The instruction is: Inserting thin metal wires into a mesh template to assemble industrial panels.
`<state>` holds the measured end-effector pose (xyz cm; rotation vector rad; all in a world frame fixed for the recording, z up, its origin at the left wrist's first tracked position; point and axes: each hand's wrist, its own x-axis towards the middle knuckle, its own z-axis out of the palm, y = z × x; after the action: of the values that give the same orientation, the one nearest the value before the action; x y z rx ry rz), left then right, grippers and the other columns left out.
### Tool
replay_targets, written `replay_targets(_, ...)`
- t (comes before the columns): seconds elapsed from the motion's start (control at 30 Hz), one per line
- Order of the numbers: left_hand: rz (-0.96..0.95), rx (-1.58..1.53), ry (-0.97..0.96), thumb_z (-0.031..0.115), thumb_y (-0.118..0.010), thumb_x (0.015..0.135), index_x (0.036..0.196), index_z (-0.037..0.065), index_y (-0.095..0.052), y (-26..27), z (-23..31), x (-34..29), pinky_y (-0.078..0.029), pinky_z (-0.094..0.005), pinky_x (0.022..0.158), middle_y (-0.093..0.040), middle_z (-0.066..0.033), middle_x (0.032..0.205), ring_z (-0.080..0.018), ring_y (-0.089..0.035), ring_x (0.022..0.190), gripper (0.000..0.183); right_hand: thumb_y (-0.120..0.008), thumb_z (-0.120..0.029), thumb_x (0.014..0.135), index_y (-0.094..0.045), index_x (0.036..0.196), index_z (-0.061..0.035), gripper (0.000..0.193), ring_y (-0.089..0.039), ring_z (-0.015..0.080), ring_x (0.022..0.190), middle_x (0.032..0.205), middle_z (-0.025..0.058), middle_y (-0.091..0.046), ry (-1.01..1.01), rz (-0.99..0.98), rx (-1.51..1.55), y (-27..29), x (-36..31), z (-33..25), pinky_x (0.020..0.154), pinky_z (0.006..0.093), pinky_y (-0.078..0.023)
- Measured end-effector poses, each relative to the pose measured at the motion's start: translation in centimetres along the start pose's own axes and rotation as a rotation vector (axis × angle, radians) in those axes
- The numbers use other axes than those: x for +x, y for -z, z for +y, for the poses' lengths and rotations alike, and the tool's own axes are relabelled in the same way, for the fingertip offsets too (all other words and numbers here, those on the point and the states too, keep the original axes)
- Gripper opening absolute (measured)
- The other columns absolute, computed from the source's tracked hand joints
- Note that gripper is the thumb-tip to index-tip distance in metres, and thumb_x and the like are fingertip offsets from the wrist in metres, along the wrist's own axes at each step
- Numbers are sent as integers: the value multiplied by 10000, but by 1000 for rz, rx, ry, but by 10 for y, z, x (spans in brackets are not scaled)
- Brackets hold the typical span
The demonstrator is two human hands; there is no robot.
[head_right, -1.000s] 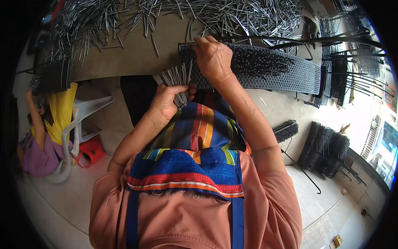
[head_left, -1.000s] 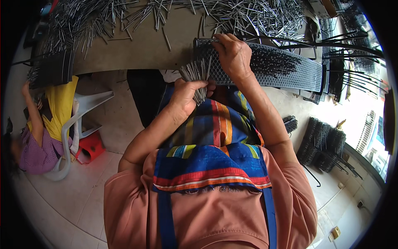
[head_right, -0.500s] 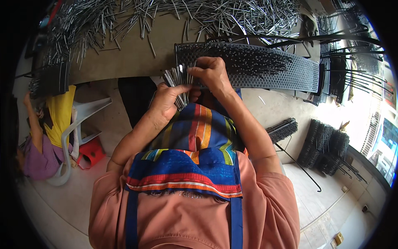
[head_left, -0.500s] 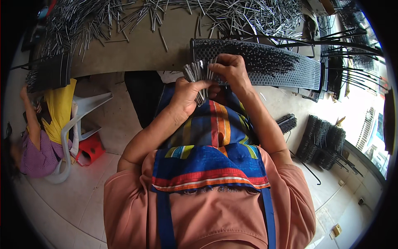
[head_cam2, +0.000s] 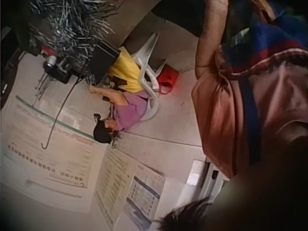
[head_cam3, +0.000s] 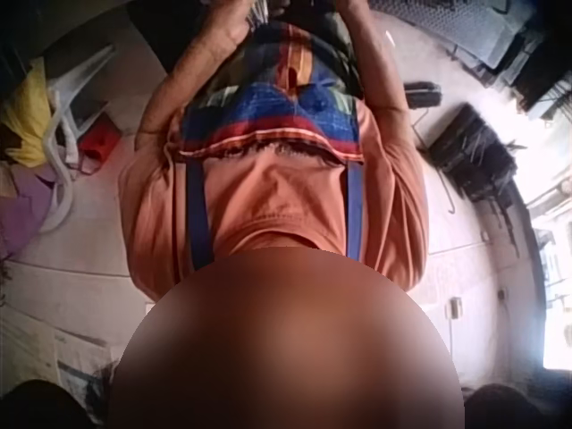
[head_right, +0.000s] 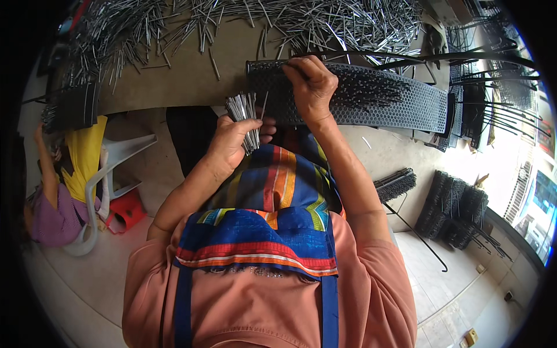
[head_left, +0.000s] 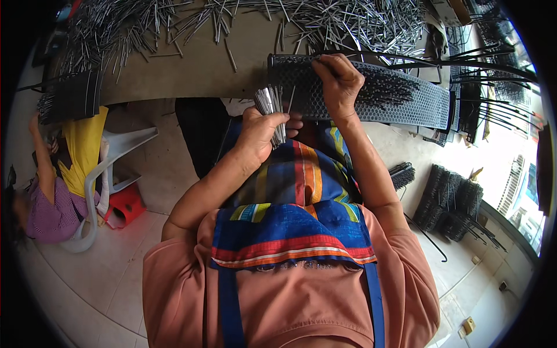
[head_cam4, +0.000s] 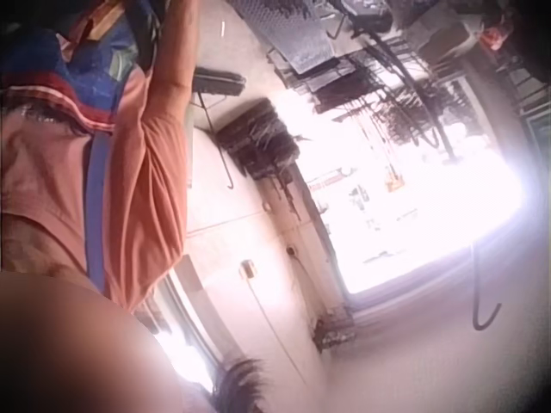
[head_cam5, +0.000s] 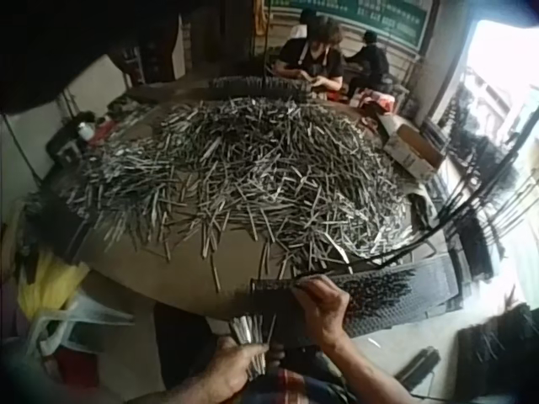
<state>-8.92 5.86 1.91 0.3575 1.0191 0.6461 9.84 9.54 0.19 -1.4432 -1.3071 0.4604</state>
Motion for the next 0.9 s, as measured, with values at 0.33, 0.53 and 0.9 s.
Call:
replay_targets(0.33,-33,-33,12,-17,-584,854,1030,-16,-624,-2,1,6,-591,-366,659,-694,-162,868,-246,-691,717,181,-744,-28,738,-709,902,-9,168,-654,162,662,775,84,-669,145,-115,-310,1,4,-5,603,264,-491)
replay_targets(0.53,-175,-81,-19,-5,-562,874,1014,-12,-621,-3,1,6,-597,-344,616,-696,-161,850,-243,-701,697,152,-730,-97,777,-696,846,8,130,-636,155,621,694,72,-654,-231,-322,-85,10,-12,-29,570,294,-479)
replay_targets(0.9,5,8,48,6,-557,882,1083,-2,-624,4,-5,0,-592,-352,658,-693,-140,926,-243,-700,769,212,-699,-38,832,-694,847,-19,25,-433,18,509,629,-40,-569,-478,110,311,30,-21,-35,472,190,-303)
